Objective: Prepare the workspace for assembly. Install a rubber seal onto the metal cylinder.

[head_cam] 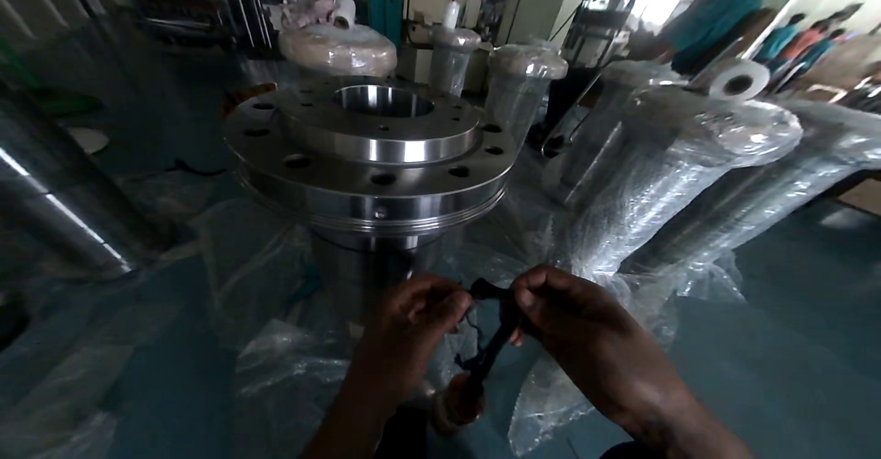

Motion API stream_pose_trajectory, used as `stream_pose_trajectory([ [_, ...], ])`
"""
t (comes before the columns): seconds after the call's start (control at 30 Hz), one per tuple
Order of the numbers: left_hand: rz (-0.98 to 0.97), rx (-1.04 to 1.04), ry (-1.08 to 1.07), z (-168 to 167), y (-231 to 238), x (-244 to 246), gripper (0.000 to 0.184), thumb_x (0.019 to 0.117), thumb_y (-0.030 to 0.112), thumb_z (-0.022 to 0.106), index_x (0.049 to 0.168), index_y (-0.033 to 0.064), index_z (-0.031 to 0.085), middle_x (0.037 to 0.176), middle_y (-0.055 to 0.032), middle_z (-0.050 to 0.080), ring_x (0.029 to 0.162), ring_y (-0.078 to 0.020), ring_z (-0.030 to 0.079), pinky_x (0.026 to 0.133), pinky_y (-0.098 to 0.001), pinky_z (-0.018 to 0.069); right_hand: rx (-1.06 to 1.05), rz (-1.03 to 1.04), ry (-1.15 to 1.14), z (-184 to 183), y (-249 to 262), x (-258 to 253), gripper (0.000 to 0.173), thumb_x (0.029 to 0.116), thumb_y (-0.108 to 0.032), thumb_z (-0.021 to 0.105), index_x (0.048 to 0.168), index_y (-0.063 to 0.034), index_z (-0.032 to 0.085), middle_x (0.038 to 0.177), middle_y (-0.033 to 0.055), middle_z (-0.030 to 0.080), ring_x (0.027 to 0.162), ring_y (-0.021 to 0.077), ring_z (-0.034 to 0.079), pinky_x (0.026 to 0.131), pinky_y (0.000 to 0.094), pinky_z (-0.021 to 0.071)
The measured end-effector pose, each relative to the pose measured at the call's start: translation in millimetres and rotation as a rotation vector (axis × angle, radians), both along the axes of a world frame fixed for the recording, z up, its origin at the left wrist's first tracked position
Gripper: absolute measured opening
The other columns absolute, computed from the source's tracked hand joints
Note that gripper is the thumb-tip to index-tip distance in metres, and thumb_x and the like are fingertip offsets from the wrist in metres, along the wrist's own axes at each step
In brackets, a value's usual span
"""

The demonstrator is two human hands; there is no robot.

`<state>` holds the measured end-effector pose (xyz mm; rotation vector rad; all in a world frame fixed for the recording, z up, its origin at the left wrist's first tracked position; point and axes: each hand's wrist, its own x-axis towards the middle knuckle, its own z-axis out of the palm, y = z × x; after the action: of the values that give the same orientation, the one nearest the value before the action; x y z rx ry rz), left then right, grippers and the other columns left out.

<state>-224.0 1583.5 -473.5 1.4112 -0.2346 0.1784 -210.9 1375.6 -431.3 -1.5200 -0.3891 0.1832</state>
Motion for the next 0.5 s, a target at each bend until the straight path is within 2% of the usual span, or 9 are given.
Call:
stream_pose_trajectory([
  [0.1,-0.095,0.051,-0.014,-2.9,-1.2,0.7,0.019,0.1004,0.025,0.062,0.099,0.0106,0.075,0.089,-0.0017,0.072,0.081,-0.0106,0.068,0.077,-0.0256,0.0588,-0.018,-0.022,-0.014,-0.6,2.7,-1.4,0.012,0.1,-0.011,0.059,0.096,-0.0069,0.069,0.08,0.0079,0.07,0.073,0.0123,0.068,0.071,0.0251,0.0584],
  [0.17,-0.146,0.112,0.01,-0.1,-1.8,-2.2,0.02,0.096,0.031,0.069,0.099,0.0127,0.076,0.089,0.0016,0.073,0.083,-0.0079,0.069,0.077,-0.0248,0.0585,-0.078,-0.064,-0.069,-1.3,4.5,-2.4,0.011,0.0997,-0.01,0.06,0.097,-0.0068,0.07,0.08,0.0074,0.07,0.071,0.0124,0.067,0.069,0.025,0.0585],
  [0.23,-0.194,0.125,0.023,1.8,-3.2,-4.9,0.018,0.0921,0.029,0.075,0.098,0.0123,0.074,0.089,0.0031,0.073,0.084,-0.006,0.069,0.077,-0.0234,0.0587,-0.144,-0.106,-0.132,-2.7,6.8,-3.9,0.011,0.0988,-0.01,0.06,0.097,-0.0085,0.071,0.08,0.0054,0.069,0.069,0.0113,0.066,0.067,0.0241,0.058],
  [0.4,-0.098,0.154,-0.086,-6.1,-5.7,-2.9,0.012,0.0962,0.02,0.069,0.093,0.0092,0.074,0.084,0.0016,0.071,0.077,-0.0057,0.067,0.072,-0.0209,0.0578,-0.137,-0.1,-0.153,-4.1,9.2,-5.6,0.009,0.0976,-0.012,0.065,0.102,-0.0081,0.072,0.082,0.007,0.071,0.071,0.0136,0.069,0.067,0.0252,0.0598],
  [0.5,-0.071,0.17,-0.089,-4.9,-3.9,-2.4,0.011,0.0968,0.018,0.068,0.092,0.0101,0.073,0.084,0.0023,0.069,0.076,-0.0048,0.066,0.071,-0.0198,0.0567,-0.141,-0.103,-0.114,-3.3,8.9,-8.1,0.023,0.0885,-0.01,0.075,0.111,-0.0108,0.07,0.088,0.0062,0.072,0.076,0.0141,0.07,0.071,0.0265,0.0609],
])
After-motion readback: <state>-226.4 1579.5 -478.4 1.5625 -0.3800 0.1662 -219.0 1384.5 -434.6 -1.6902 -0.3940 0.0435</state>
